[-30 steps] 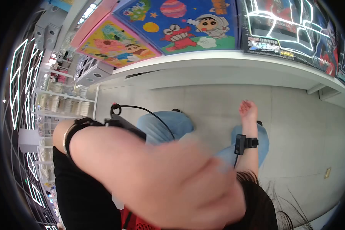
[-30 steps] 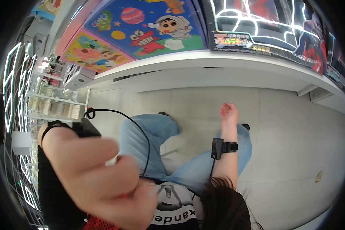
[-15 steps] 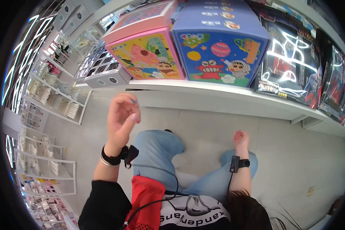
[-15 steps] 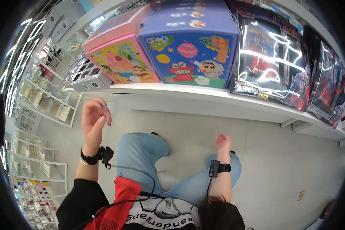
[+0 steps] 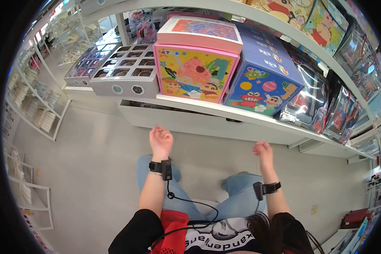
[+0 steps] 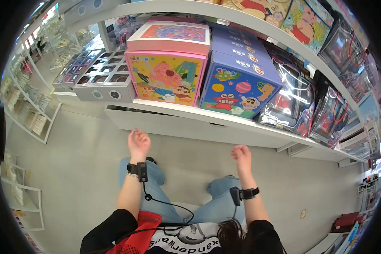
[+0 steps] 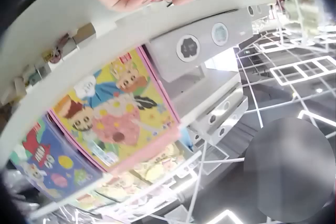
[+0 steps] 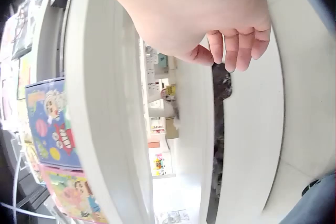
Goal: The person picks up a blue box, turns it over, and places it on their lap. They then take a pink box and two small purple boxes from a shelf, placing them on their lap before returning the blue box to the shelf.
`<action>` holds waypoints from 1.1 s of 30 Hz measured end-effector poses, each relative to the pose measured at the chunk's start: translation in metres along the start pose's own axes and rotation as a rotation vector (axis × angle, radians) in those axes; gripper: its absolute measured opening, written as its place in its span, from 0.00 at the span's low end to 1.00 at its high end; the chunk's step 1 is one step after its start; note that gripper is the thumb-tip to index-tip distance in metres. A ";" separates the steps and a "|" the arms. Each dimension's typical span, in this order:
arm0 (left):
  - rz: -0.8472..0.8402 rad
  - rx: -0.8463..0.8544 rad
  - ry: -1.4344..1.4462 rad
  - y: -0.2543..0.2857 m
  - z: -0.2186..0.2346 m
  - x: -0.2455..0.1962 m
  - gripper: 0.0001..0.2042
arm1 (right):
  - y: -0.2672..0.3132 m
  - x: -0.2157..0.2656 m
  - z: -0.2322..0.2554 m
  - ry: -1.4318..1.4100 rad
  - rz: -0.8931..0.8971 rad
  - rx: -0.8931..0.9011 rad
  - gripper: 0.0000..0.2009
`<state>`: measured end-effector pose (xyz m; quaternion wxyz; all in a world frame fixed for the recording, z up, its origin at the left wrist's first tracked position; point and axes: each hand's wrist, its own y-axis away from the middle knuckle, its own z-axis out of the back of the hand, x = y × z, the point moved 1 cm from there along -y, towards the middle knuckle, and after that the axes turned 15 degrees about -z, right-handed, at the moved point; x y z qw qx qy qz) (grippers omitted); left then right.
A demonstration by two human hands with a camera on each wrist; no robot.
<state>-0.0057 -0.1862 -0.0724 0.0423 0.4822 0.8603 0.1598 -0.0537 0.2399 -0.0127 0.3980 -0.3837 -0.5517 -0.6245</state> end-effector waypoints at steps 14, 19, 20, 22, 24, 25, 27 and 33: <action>-0.086 -0.059 -0.198 -0.027 0.061 -0.022 0.13 | 0.137 0.318 -0.184 1.212 1.430 -0.034 0.19; -0.130 -0.068 -0.222 -0.029 0.061 -0.024 0.15 | 0.078 0.378 -0.230 1.244 1.353 0.114 0.28; -0.107 -0.043 -0.241 -0.029 0.060 -0.023 0.14 | 0.069 0.390 -0.236 1.296 1.194 0.143 0.32; -0.078 -0.024 -0.255 -0.029 0.056 -0.019 0.14 | 0.049 0.411 -0.245 1.350 1.026 0.169 0.37; -0.071 -0.037 -0.268 -0.028 0.051 -0.016 0.14 | 0.030 0.428 -0.251 1.428 0.816 0.276 0.44; -0.067 -0.041 -0.261 -0.030 0.051 -0.016 0.14 | 0.021 0.434 -0.255 1.437 0.814 0.276 0.44; -0.072 -0.007 -0.280 -0.031 0.052 -0.015 0.14 | 0.003 0.440 -0.260 1.425 0.717 0.403 0.51; -0.041 0.007 -0.264 -0.028 0.047 -0.010 0.15 | -0.032 0.450 -0.267 1.427 0.503 0.525 0.64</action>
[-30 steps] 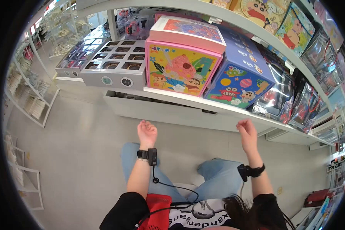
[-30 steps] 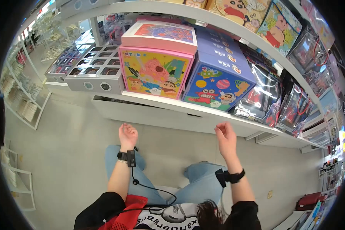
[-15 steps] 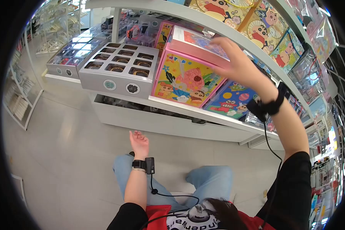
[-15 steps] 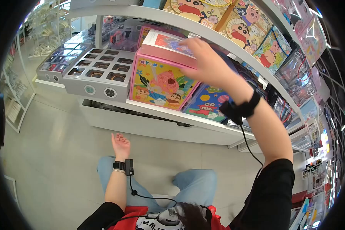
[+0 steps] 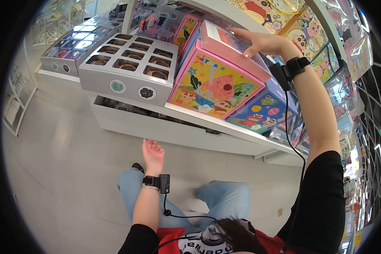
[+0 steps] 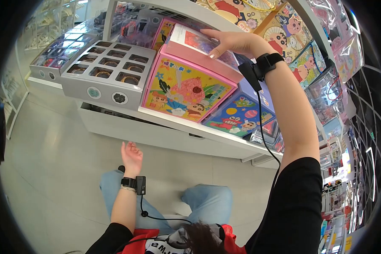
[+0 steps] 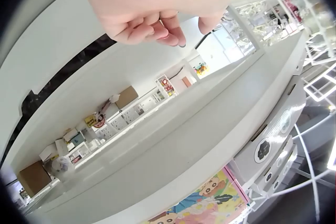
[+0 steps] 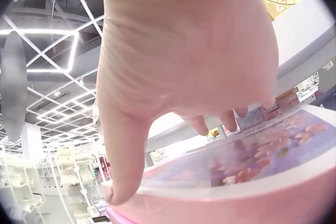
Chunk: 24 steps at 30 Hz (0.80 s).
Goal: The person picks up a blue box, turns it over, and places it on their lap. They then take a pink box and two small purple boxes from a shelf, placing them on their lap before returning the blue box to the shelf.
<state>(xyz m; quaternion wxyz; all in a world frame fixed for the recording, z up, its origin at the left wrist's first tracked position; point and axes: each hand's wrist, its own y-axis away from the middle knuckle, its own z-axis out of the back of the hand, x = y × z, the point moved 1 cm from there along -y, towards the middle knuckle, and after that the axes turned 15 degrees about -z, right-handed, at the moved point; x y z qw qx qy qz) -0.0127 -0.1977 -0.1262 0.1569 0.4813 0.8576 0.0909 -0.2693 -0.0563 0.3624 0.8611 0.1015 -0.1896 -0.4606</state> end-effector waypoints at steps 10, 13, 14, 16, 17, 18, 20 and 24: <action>0.045 -0.009 0.061 -0.005 0.011 0.008 0.15 | -0.011 0.009 0.006 -0.004 -0.086 0.187 0.69; 0.054 -0.028 0.049 -0.006 0.012 0.008 0.15 | -0.010 0.009 0.003 -0.001 -0.072 0.176 0.70; 0.053 -0.019 0.035 -0.005 0.013 0.008 0.15 | -0.009 0.008 0.001 -0.003 -0.073 0.179 0.70; 0.052 -0.010 0.021 -0.005 0.013 0.008 0.15 | -0.007 0.006 -0.004 -0.029 -0.066 0.138 0.68; 0.056 -0.017 0.013 -0.005 0.014 0.009 0.15 | -0.005 0.007 -0.006 -0.028 -0.067 0.139 0.68; 0.060 -0.024 0.005 -0.006 0.015 0.010 0.15 | -0.003 0.008 -0.007 0.007 -0.046 0.090 0.66; 0.059 -0.021 0.000 -0.005 0.014 0.010 0.15 | 0.003 0.013 -0.011 0.043 -0.027 0.044 0.64; 0.052 0.008 -0.021 -0.007 0.015 0.013 0.15 | 0.011 0.016 -0.013 0.065 0.034 -0.023 0.58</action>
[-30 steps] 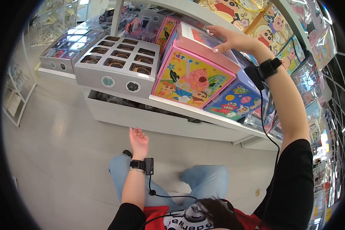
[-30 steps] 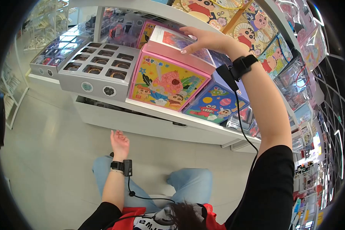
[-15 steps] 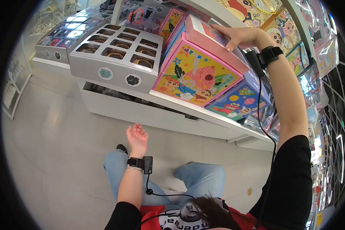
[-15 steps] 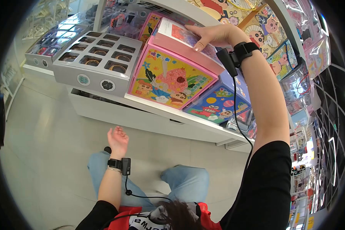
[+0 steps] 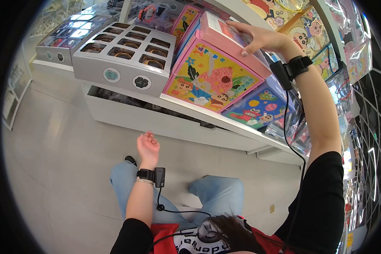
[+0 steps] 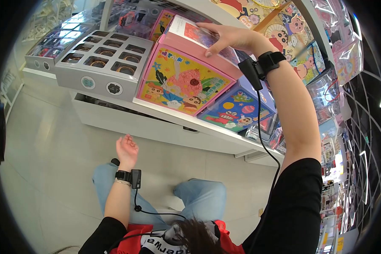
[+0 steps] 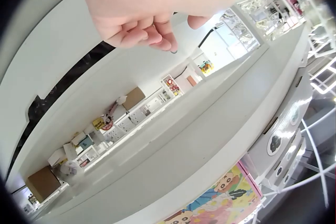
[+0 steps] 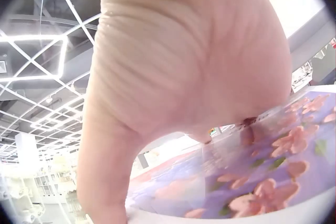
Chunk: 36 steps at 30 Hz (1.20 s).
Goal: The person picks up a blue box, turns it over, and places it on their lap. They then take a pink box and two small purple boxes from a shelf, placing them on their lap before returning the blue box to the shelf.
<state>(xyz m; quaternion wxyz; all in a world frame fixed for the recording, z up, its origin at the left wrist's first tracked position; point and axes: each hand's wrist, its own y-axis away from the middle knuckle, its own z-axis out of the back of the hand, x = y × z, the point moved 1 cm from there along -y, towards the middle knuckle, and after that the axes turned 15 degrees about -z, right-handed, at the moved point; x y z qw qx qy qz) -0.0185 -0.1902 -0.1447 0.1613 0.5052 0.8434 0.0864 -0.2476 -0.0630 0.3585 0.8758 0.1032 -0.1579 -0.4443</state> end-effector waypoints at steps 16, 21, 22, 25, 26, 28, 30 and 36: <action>0.014 0.015 0.001 0.001 0.000 0.001 0.17 | 0.076 -0.035 0.012 -0.037 0.046 -0.038 0.57; 0.011 0.010 -0.007 -0.001 -0.001 0.004 0.18 | 0.114 -0.065 0.006 -0.096 -0.071 -0.044 0.58; 0.012 0.012 -0.006 -0.001 -0.002 0.005 0.18 | 0.119 -0.070 0.005 -0.094 -0.072 -0.046 0.58; 0.025 -0.005 -0.030 0.000 -0.004 0.008 0.18 | 0.134 -0.081 0.002 -0.043 -0.233 -0.099 0.57; 0.028 -0.002 -0.027 0.000 -0.005 0.009 0.18 | 0.137 -0.084 0.001 -0.044 -0.236 -0.102 0.57; 0.033 0.003 -0.027 0.000 -0.005 0.011 0.18 | 0.141 -0.093 -0.002 -0.047 -0.256 -0.124 0.56; 0.039 0.003 -0.021 0.001 -0.005 0.012 0.17 | 0.142 -0.103 -0.004 -0.074 -0.257 -0.136 0.55; 0.040 0.017 -0.020 0.001 -0.008 0.014 0.17 | 0.141 -0.124 0.002 -0.204 -0.331 -0.092 0.53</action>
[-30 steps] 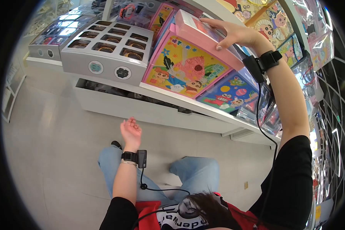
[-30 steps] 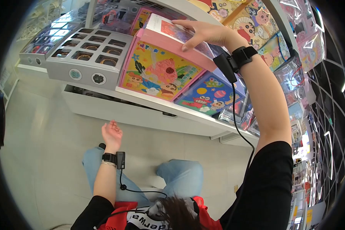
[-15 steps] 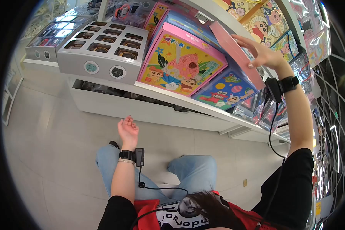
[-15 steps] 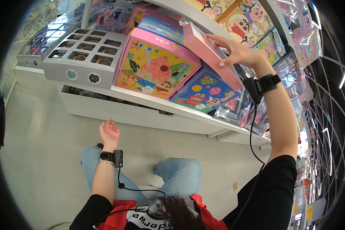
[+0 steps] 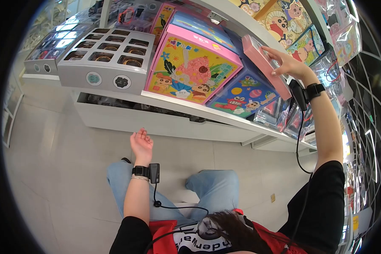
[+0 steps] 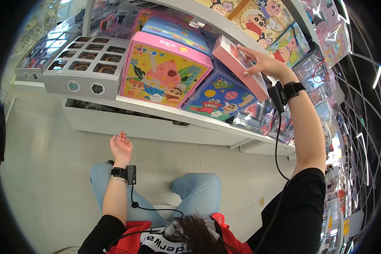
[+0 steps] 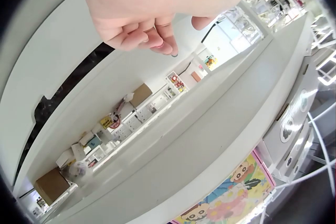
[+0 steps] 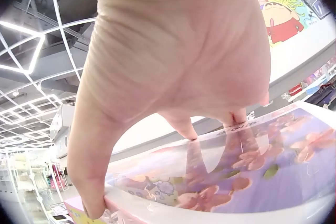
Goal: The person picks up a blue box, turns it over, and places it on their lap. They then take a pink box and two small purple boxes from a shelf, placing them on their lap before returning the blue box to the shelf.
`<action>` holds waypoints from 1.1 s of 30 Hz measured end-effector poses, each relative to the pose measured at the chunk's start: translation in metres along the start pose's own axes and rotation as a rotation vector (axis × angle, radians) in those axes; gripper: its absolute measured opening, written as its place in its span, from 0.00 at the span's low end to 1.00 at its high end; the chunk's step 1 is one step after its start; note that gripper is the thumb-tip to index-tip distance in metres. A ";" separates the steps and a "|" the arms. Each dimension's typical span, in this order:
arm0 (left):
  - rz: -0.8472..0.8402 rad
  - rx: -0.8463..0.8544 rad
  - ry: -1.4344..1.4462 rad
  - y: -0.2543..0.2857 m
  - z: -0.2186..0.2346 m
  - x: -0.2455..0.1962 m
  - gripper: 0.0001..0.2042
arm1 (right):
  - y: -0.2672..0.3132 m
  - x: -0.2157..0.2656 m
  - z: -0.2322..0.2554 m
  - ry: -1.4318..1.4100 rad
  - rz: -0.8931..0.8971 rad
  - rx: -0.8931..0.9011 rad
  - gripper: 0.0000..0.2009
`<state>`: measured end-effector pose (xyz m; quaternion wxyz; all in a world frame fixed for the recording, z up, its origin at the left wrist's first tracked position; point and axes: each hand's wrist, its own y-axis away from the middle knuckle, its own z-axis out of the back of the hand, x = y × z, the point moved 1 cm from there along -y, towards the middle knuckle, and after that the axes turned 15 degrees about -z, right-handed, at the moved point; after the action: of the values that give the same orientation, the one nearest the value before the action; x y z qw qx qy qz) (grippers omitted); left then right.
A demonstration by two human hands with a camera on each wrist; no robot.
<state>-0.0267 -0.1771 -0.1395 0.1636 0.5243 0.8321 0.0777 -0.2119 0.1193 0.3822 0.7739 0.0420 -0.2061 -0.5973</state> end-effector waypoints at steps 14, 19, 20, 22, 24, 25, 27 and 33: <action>0.004 0.012 0.019 0.002 -0.003 -0.003 0.16 | -0.014 -0.015 -0.011 -0.079 -0.129 0.107 0.54; -0.004 0.021 0.031 0.001 -0.002 -0.001 0.16 | -0.011 0.001 -0.007 0.122 -0.025 -0.116 0.49; -0.002 0.017 0.024 0.001 -0.003 -0.001 0.16 | -0.007 0.017 -0.013 0.122 -0.025 -0.115 0.49; 0.002 0.013 0.013 0.002 -0.003 0.001 0.16 | 0.002 0.061 -0.035 0.125 0.192 -0.187 0.44; 0.008 0.014 0.007 0.001 -0.003 0.003 0.16 | 0.010 0.097 -0.056 0.204 0.265 -0.190 0.42; 0.010 0.014 0.001 0.001 -0.004 0.004 0.16 | 0.010 0.110 -0.065 0.287 0.342 -0.190 0.41; 0.003 0.001 -0.009 0.001 -0.005 0.003 0.16 | -0.004 0.125 -0.077 0.296 0.354 -0.198 0.42; 0.004 0.040 0.012 -0.001 -0.001 -0.001 0.16 | -0.058 0.143 -0.105 0.343 0.347 -0.221 0.56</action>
<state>-0.0272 -0.1783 -0.1388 0.1480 0.5286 0.8334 0.0643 -0.1969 -0.0505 0.3064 0.8883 0.0220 -0.0098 -0.4586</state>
